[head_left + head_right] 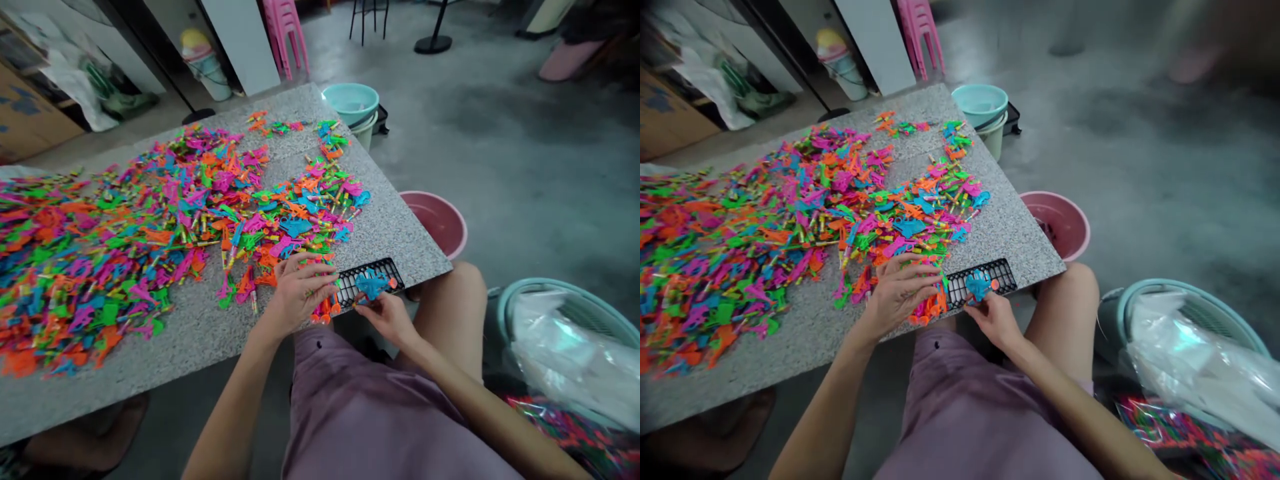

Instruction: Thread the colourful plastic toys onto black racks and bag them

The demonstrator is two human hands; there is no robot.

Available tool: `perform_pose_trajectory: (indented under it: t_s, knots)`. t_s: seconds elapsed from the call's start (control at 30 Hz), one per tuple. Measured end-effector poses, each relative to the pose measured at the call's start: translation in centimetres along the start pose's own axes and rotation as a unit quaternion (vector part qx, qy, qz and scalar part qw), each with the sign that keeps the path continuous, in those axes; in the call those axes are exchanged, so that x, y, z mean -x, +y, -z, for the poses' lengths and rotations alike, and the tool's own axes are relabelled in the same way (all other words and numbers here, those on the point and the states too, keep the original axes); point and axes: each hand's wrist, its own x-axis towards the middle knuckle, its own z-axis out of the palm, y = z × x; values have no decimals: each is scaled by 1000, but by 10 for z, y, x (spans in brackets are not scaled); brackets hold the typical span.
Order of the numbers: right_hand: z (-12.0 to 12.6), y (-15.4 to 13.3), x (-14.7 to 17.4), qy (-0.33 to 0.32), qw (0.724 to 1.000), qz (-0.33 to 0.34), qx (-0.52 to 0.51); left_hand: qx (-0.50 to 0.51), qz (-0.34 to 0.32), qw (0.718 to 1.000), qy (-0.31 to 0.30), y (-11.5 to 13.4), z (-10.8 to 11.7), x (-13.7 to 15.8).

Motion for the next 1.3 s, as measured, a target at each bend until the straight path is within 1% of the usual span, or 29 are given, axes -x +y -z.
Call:
perform_pose_trajectory:
  t_s: [0.1,0.2,0.3,0.4,0.47,0.53,0.63,0.7,0.73,0.8,0.93,1.0,1.03,1.07,1.1,1.13,1.17,1.2,1.23,1.27,1.3]
  knots:
    - [-16,7,-1,11,998,13,64,-74,-20,997,-28,8,2,0]
    - [-19,0,-6,-10,984,55,170,-98,-26,994,-34,16,4,2]
    - [-15,-13,-11,-64,961,75,257,-83,-29,995,-40,15,4,3]
    - [-12,-27,-20,-138,934,58,324,-49,-31,998,-30,10,0,3]
    - [-13,-33,-26,-168,921,44,349,-18,-25,999,-15,9,0,3]
    - [-14,-35,-30,-173,919,39,352,-3,-12,1000,-14,12,3,4]
    - [-16,-32,-30,-151,928,41,339,-56,13,997,-51,23,9,10]
    - [-18,-28,-28,-137,933,47,330,-109,1,991,-79,31,8,17]
    - [-19,-26,-27,-133,935,54,323,-128,-16,988,-81,33,4,21]
    - [-22,-22,-26,-133,939,68,308,-138,-51,987,-64,32,-7,28]
    - [-21,-19,-24,-150,935,86,311,-112,-76,991,2,19,-29,34]
    - [-13,-22,-31,-177,931,100,303,-118,-85,989,25,16,-33,34]
    - [-7,-24,-40,-213,928,105,286,-125,-90,987,36,16,-33,34]
    - [2,-27,-52,-258,924,105,262,-133,-94,986,43,17,-33,33]
    - [11,-31,-69,-286,921,95,246,-140,-98,984,48,18,-32,33]
    - [20,-35,-90,-287,924,77,241,-147,-99,983,52,19,-31,33]
    - [28,-38,-113,-268,930,56,246,-153,-101,982,54,20,-31,33]
    - [35,-42,-139,-173,944,23,279,-158,-102,980,58,21,-30,32]
    - [40,-45,-165,-94,949,4,301,-162,-103,979,60,21,-30,33]
    - [43,-48,-190,-21,947,-19,321,-165,-106,979,62,21,-29,33]
    - [44,-49,-213,51,937,-49,343,-168,-108,978,62,20,-29,33]
